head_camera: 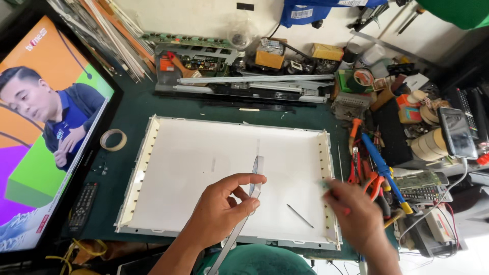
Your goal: The person aligns and secures LED light strips onto the back panel of a television. They use double-sided tape to adhere the strips and a screwdriver to fasten them in place.
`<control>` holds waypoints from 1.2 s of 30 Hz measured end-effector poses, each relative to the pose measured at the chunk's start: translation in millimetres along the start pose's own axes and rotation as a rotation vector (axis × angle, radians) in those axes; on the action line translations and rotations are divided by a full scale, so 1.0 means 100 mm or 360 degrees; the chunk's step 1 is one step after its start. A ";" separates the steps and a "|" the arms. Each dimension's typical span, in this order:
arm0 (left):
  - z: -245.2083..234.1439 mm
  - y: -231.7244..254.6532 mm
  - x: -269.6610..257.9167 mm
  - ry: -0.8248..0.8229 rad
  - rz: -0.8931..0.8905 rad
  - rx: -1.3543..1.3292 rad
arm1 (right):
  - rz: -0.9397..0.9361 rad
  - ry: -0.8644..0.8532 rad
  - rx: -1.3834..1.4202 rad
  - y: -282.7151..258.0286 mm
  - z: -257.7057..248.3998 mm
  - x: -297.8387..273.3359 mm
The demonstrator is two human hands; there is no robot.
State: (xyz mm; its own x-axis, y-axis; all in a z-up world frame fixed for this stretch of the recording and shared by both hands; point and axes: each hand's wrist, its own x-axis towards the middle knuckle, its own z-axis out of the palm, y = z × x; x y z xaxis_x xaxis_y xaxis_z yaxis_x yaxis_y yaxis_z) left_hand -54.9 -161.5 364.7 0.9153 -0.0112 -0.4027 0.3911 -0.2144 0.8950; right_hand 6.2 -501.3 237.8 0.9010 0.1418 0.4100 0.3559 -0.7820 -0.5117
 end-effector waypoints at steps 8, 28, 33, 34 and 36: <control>0.08 0.09 0.03 0.0000 -0.0048 0.0152 | -0.0949 -0.0011 0.0018 -1.18 -0.24 0.09; 0.16 -0.09 0.10 0.0105 0.0267 0.0271 | -0.0946 -0.0131 -0.0241 -1.36 -0.22 0.12; 0.09 -0.05 0.10 0.0098 0.0048 0.0353 | -0.0696 -0.0785 -0.0569 -1.26 -0.42 0.21; 0.04 -0.04 0.06 0.0128 0.0076 0.0220 | -0.0275 -0.1191 -0.0724 -1.15 -0.42 0.27; -0.02 0.02 0.04 0.0150 0.0114 0.0081 | 0.0168 -0.1574 -0.0872 -0.90 -0.44 0.29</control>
State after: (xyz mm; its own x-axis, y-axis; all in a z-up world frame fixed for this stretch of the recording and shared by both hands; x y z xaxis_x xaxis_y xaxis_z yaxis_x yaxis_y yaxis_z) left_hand -50.1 -159.7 364.9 0.9465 0.0632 -0.3163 0.3215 -0.2659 0.9088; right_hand -10.4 -453.1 328.9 0.8074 0.2861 -0.5159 0.3288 -0.9443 -0.0091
